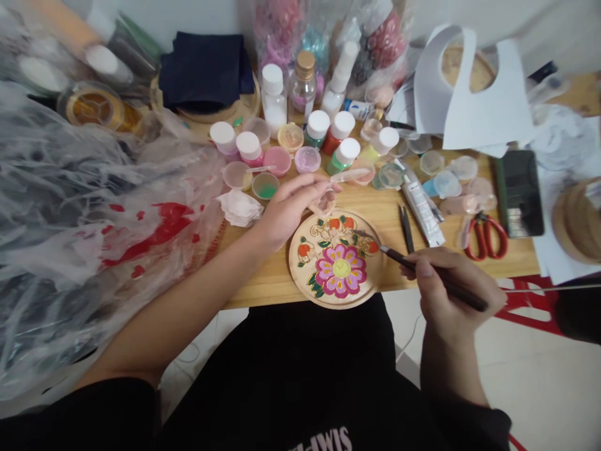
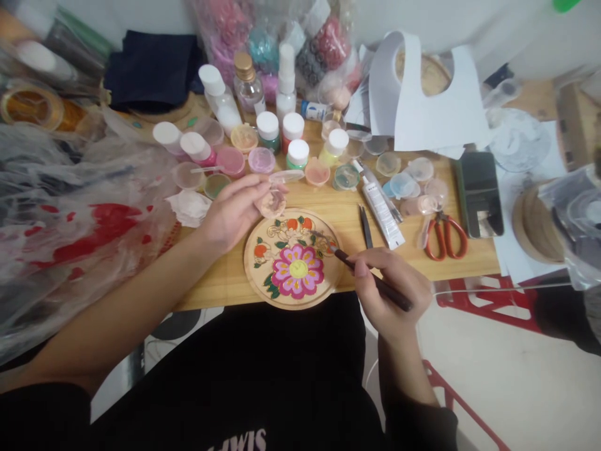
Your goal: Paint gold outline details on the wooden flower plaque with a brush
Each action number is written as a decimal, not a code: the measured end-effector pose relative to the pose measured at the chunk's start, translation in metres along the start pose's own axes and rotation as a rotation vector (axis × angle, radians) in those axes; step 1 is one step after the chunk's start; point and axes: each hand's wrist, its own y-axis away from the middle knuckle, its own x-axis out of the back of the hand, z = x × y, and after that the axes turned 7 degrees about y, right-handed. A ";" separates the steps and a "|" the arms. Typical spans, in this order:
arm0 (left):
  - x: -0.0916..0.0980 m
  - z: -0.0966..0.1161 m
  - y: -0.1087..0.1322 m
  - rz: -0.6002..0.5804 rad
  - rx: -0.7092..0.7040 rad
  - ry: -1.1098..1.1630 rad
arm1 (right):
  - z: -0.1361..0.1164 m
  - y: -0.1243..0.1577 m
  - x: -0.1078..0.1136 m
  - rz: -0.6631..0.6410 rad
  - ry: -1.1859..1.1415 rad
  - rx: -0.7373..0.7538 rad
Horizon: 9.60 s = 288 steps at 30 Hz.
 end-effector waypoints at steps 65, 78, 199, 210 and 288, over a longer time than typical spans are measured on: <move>-0.003 0.005 0.001 0.016 0.007 -0.028 | -0.001 0.000 0.001 -0.001 -0.016 -0.005; -0.003 0.003 0.001 0.037 0.014 -0.020 | -0.001 -0.002 -0.001 -0.018 -0.006 0.017; 0.001 0.011 0.000 0.157 0.098 0.045 | 0.007 -0.012 -0.032 0.111 -0.550 -0.710; 0.001 0.011 0.000 0.154 0.104 0.029 | 0.005 0.002 -0.036 0.131 -0.477 -0.650; 0.001 0.009 -0.001 0.141 0.095 0.049 | 0.007 0.007 -0.034 0.093 -0.410 -0.615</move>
